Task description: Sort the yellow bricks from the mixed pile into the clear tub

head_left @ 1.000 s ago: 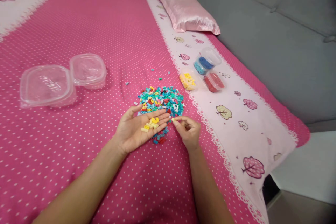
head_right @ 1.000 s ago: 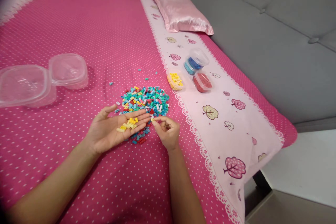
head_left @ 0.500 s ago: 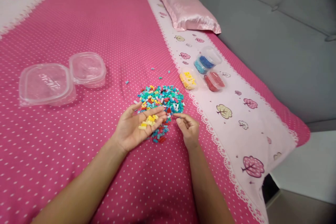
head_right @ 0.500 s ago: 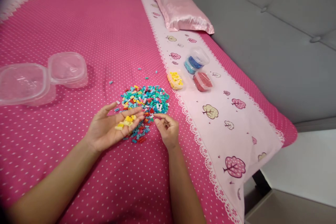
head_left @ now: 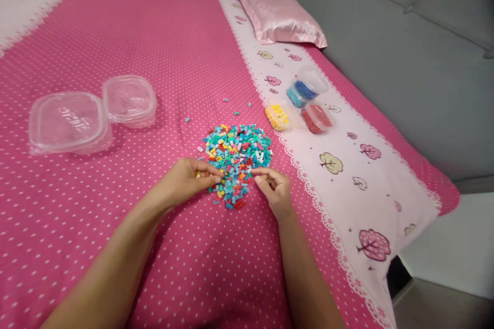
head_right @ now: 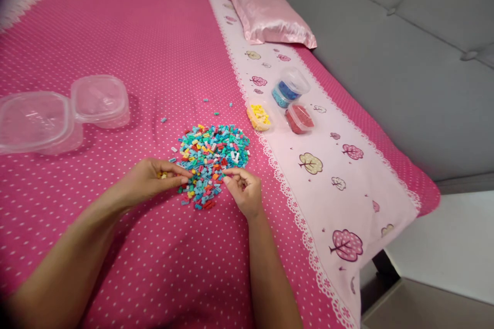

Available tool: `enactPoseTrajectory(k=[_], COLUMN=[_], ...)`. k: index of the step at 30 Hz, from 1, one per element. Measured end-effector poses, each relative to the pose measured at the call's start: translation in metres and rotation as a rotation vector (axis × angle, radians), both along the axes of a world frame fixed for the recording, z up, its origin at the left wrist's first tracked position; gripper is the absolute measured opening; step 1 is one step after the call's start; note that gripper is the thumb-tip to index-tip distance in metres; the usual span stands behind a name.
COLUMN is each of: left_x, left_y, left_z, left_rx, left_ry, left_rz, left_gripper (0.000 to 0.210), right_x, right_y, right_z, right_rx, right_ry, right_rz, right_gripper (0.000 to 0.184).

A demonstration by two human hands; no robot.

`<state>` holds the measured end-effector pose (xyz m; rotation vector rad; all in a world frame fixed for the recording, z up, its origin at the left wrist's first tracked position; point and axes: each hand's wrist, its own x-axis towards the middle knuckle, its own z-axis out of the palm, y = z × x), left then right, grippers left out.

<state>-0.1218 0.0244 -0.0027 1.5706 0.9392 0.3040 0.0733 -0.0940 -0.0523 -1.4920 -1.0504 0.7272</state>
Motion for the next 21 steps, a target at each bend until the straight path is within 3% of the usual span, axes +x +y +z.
enactPoseTrajectory(k=[5,11,15,21], left_x=[0.006,0.017,0.019,0.016], left_y=[-0.004,-0.019,-0.024,-0.019], left_z=[-0.01,-0.004,-0.002,-0.007], left_rx=[0.31,0.542,0.559,0.529], left_ry=[0.265,0.468,0.553,0.516], left_rz=[-0.19,-0.225,-0.21,-0.207], left_gripper=[0.031,0.038,0.037,0.025], right_x=[0.0,0.0,0.0,0.0], right_y=[-0.001,-0.001,0.0,-0.001], right_z=[-0.001,0.0,0.0,0.0], right_rx=[0.002,-0.011,-0.006,-0.029], right_ry=[0.001,-0.009,-0.012,-0.022], right_rz=[0.003,0.009,0.009,-0.003], right_gripper=[0.024,0.024,0.023,0.026])
